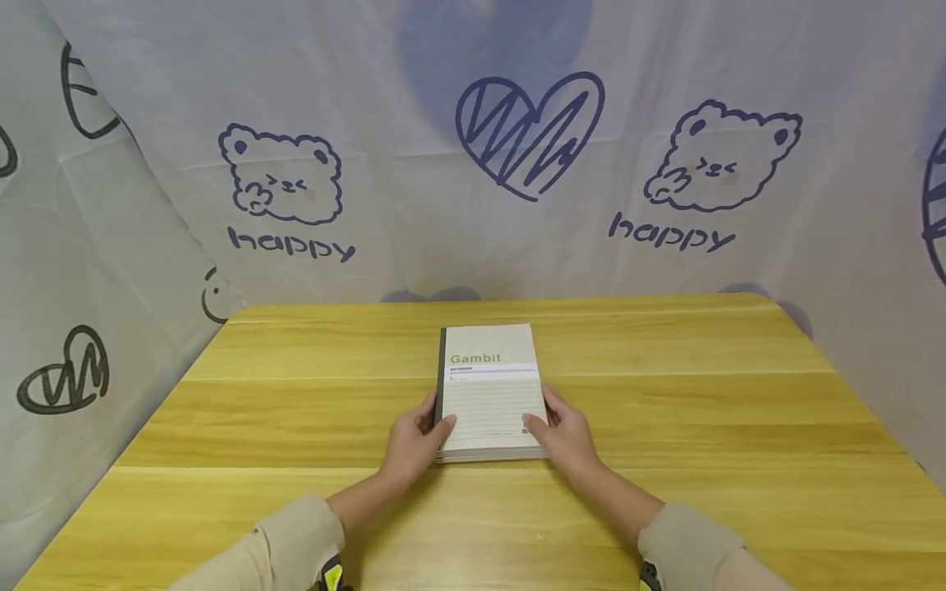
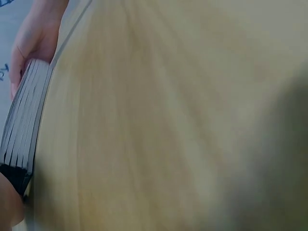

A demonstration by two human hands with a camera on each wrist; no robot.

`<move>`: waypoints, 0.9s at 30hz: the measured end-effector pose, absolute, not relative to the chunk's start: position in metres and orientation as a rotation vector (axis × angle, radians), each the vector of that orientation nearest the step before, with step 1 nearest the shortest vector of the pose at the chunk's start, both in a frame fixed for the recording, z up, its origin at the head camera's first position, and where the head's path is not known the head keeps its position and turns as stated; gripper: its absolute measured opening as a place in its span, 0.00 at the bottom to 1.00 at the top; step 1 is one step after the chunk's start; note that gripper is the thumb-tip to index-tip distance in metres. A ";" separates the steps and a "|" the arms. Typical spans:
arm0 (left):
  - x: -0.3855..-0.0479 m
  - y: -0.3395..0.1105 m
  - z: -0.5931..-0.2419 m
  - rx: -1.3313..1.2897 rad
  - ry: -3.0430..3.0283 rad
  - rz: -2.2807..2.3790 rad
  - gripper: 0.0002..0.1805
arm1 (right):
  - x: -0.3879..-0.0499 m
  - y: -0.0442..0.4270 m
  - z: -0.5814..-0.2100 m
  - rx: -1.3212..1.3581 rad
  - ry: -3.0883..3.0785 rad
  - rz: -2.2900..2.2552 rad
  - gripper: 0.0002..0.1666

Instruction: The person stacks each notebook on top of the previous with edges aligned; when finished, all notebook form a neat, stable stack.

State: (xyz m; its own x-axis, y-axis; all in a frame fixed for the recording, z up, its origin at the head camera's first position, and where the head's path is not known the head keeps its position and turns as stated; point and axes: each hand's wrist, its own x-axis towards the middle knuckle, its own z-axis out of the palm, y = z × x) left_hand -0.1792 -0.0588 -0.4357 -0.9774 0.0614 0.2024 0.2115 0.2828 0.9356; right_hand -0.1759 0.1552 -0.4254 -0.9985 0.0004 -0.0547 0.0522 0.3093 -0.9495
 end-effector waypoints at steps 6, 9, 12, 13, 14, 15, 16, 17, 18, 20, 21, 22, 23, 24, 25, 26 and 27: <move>-0.188 -0.055 -0.436 -0.208 -2.452 -1.728 0.27 | -0.181 0.154 -0.425 0.070 2.501 -1.821 0.35; -0.190 -0.052 -0.435 -0.196 -2.481 -1.718 0.27 | -0.180 0.155 -0.425 0.084 2.499 -1.817 0.36; -0.191 -0.051 -0.434 -0.169 -2.486 -1.743 0.27 | -0.179 0.155 -0.425 0.075 2.465 -1.827 0.36; -0.191 -0.050 -0.433 -0.158 -2.486 -1.749 0.27 | -0.178 0.155 -0.425 0.070 2.454 -1.832 0.36; -0.191 -0.051 -0.433 -0.159 -2.485 -1.750 0.27 | -0.177 0.155 -0.425 0.066 2.444 -1.839 0.37; -0.191 -0.051 -0.433 -0.158 -2.489 -1.746 0.27 | -0.177 0.155 -0.425 0.061 2.439 -1.848 0.37; -0.192 -0.051 -0.434 -0.159 -2.495 -1.740 0.27 | -0.176 0.154 -0.425 0.058 2.436 -1.858 0.37; -0.192 -0.052 -0.434 -0.164 -2.505 -1.732 0.27 | -0.176 0.154 -0.425 0.058 2.436 -1.860 0.37; -0.192 -0.052 -0.434 -0.169 -2.513 -1.732 0.27 | -0.175 0.154 -0.425 0.056 2.435 -1.865 0.37; -0.192 -0.053 -0.434 -0.184 -2.527 -1.725 0.28 | -0.175 0.154 -0.425 0.059 2.434 -1.860 0.37; -0.192 -0.054 -0.434 -0.186 -2.536 -1.725 0.28 | -0.175 0.154 -0.425 0.060 2.435 -1.857 0.36; -0.192 -0.054 -0.434 -0.184 -2.544 -1.725 0.28 | -0.176 0.153 -0.426 0.062 2.436 -1.858 0.37; -0.193 -0.055 -0.433 -0.188 -2.549 -1.726 0.28 | -0.176 0.153 -0.426 0.061 2.442 -1.857 0.36; -0.193 -0.056 -0.432 -0.186 -2.555 -1.730 0.28 | -0.177 0.152 -0.426 0.055 2.453 -1.854 0.36; -0.193 -0.056 -0.431 -0.188 -2.563 -1.724 0.28 | -0.177 0.152 -0.426 0.051 2.465 -1.848 0.36; -0.193 -0.057 -0.430 -0.193 -2.569 -1.724 0.28 | -0.178 0.152 -0.426 0.048 2.478 -1.839 0.36; -0.193 -0.058 -0.429 -0.200 -2.575 -1.721 0.28 | -0.178 0.151 -0.426 0.036 2.501 -1.825 0.36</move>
